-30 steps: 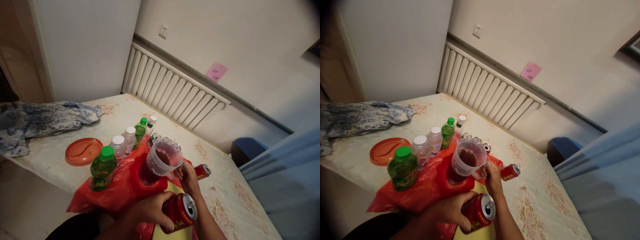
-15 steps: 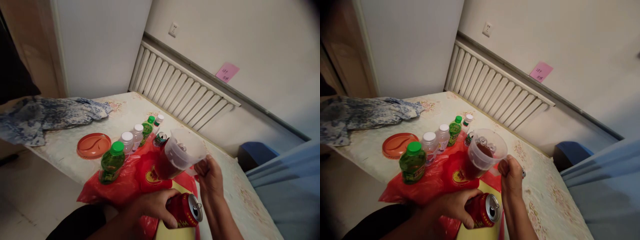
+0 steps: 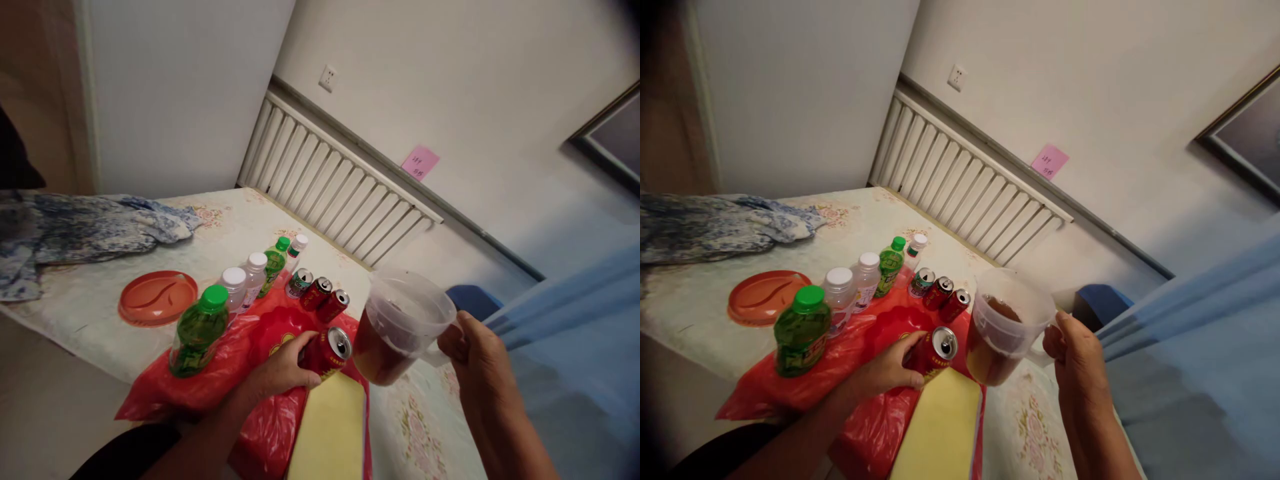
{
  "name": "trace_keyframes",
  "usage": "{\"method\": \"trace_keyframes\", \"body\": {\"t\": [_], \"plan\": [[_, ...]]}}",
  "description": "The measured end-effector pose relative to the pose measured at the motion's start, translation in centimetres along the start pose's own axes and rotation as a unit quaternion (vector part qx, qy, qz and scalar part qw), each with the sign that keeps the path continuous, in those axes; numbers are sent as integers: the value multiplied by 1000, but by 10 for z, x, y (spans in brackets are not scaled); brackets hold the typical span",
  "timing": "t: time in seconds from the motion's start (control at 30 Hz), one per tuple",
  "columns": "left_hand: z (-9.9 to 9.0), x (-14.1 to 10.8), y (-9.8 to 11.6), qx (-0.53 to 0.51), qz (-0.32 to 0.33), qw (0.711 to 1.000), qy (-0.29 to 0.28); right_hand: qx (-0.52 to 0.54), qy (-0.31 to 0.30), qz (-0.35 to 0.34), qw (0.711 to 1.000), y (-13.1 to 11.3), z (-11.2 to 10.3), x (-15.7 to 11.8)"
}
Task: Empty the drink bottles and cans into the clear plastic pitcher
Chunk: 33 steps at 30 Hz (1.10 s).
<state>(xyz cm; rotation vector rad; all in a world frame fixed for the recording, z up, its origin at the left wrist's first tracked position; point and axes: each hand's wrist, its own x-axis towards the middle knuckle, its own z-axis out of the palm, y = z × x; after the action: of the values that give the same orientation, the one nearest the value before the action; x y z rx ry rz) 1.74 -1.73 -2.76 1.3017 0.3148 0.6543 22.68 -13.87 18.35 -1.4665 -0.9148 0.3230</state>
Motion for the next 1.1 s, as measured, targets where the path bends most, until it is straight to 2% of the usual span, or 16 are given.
{"method": "trace_keyframes", "body": {"t": [0.2, 0.4, 0.57, 0.77, 1.1], "plan": [[2, 10, -1, -51, 42, 997, 40, -60, -20, 34, 997, 3, -30, -11], [3, 14, -2, -35, 40, 997, 59, -128, -71, 61, 987, 12, -44, -21], [3, 14, 0, -17, 49, 997, 55, -149, -111, 78, 980, 21, -49, -25], [3, 14, 1, 0, 39, 997, 69, -204, -124, 72, 969, 30, -52, -23], [4, 15, -1, -12, 33, 997, 72, -244, -159, 49, 955, 30, -45, -16]]}}
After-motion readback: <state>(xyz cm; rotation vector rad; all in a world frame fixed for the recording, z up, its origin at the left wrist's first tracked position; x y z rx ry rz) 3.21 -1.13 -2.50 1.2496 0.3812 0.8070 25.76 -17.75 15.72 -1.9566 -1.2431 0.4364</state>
